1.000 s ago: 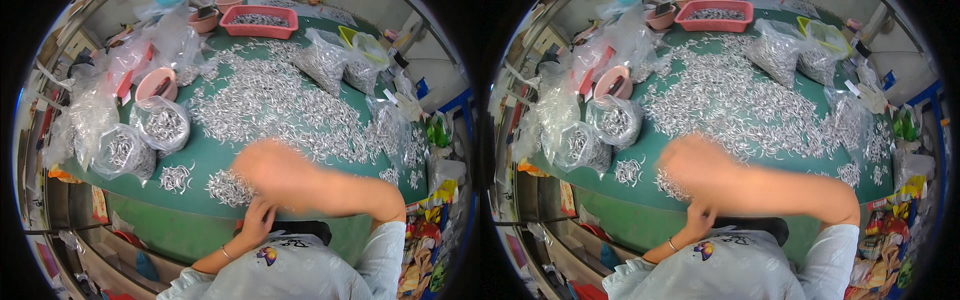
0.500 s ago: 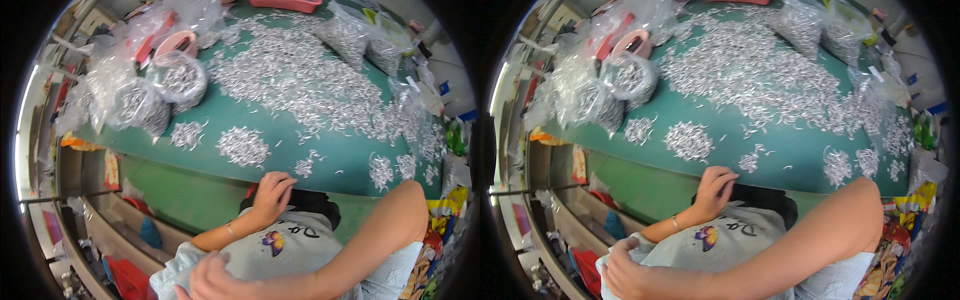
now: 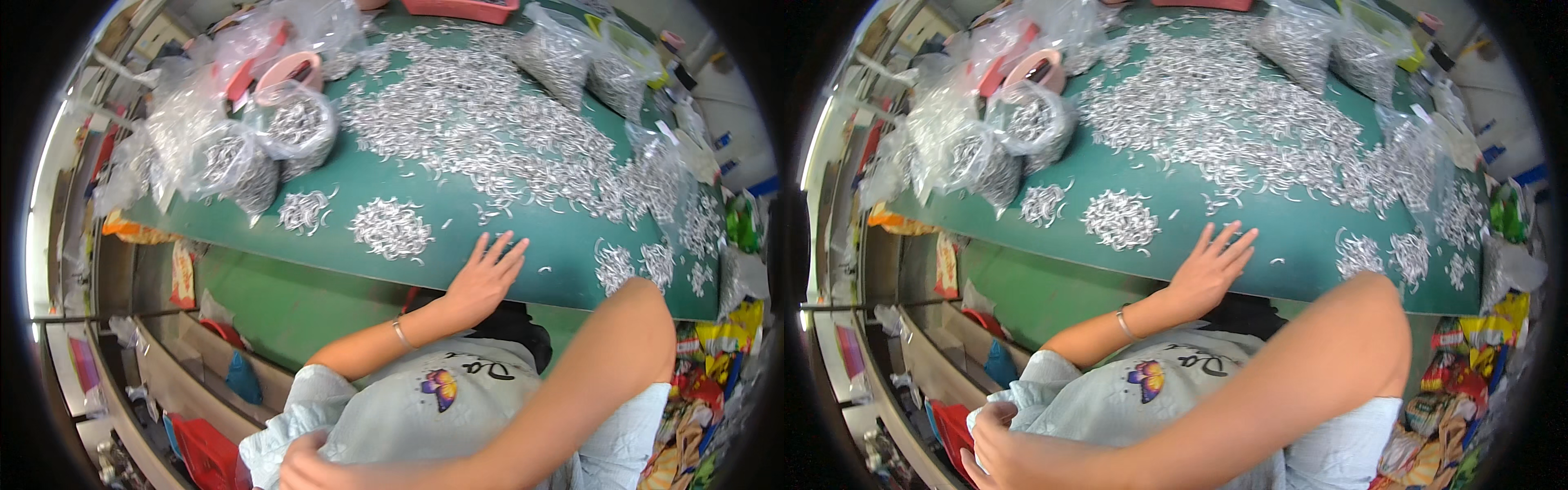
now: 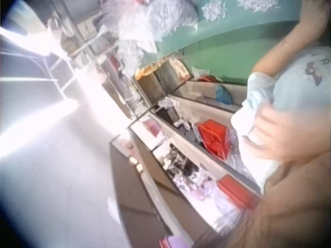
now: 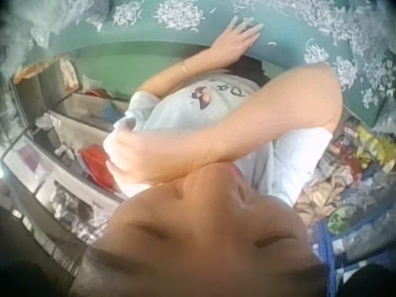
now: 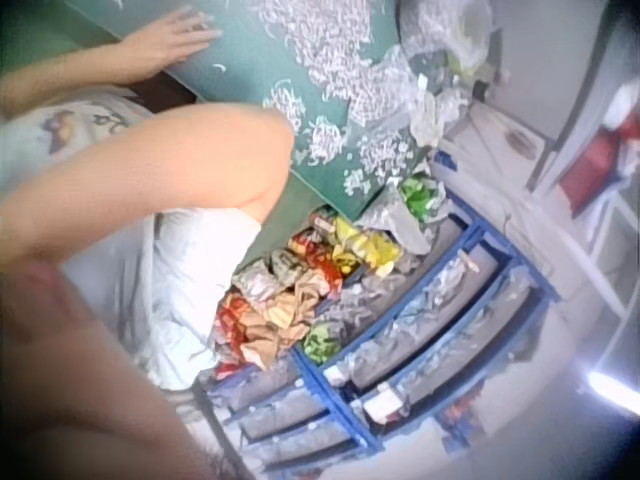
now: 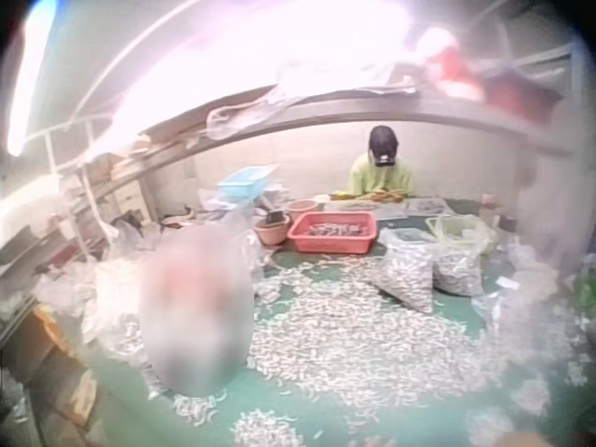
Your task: The person sorts through a pile of small, curved metal components on a table, picking them up by hand and placing them into different bags and a tray.
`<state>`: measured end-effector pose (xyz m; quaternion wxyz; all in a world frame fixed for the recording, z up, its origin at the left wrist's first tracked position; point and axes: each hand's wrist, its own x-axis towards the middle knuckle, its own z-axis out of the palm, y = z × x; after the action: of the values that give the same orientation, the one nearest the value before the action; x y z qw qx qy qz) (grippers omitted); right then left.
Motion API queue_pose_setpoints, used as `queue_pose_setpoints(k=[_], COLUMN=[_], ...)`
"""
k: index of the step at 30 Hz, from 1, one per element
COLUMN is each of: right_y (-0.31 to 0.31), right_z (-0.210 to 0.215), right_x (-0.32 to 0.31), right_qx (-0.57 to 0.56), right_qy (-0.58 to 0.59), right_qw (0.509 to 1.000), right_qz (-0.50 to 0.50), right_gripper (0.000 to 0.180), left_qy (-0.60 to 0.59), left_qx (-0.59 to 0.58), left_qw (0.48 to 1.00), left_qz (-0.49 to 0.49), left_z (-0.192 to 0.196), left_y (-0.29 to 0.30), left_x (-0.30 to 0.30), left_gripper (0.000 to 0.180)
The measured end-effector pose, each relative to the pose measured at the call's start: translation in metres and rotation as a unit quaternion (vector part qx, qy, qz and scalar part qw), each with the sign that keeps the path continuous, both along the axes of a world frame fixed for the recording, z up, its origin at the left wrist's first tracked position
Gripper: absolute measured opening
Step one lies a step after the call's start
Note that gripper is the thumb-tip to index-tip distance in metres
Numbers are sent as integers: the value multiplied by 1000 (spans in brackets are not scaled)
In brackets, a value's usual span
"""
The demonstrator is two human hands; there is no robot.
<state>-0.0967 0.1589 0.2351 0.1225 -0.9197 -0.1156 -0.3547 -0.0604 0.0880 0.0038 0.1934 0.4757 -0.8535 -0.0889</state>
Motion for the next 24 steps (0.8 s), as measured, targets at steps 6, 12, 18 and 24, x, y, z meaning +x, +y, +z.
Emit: queue_pose_setpoints(k=[6, 12, 18, 24], right_y=[-18, -5, -14, -54], right_z=[-11, -11, -14, -25], right_x=[-30, -6, -5, -51], right_qx=[-1, 164, 157, 122], right_qy=[51, 12, -2, 182], right_qw=[999, 981, 983, 976], right_qz=[12, 100, 95, -7], right_gripper=[41, 35, 37, 28], left_qy=[102, 53, 123, 144], left_qx=[-20, -47, -55, -51], left_qw=[995, 978, 981, 973], left_qz=[13, 199, 139, 174], left_z=[-7, -4, 6, -5], left_y=[3, 18, -3, 1], left_x=[16, 49, 33, 65], left_gripper=[40, 34, 23, 17])
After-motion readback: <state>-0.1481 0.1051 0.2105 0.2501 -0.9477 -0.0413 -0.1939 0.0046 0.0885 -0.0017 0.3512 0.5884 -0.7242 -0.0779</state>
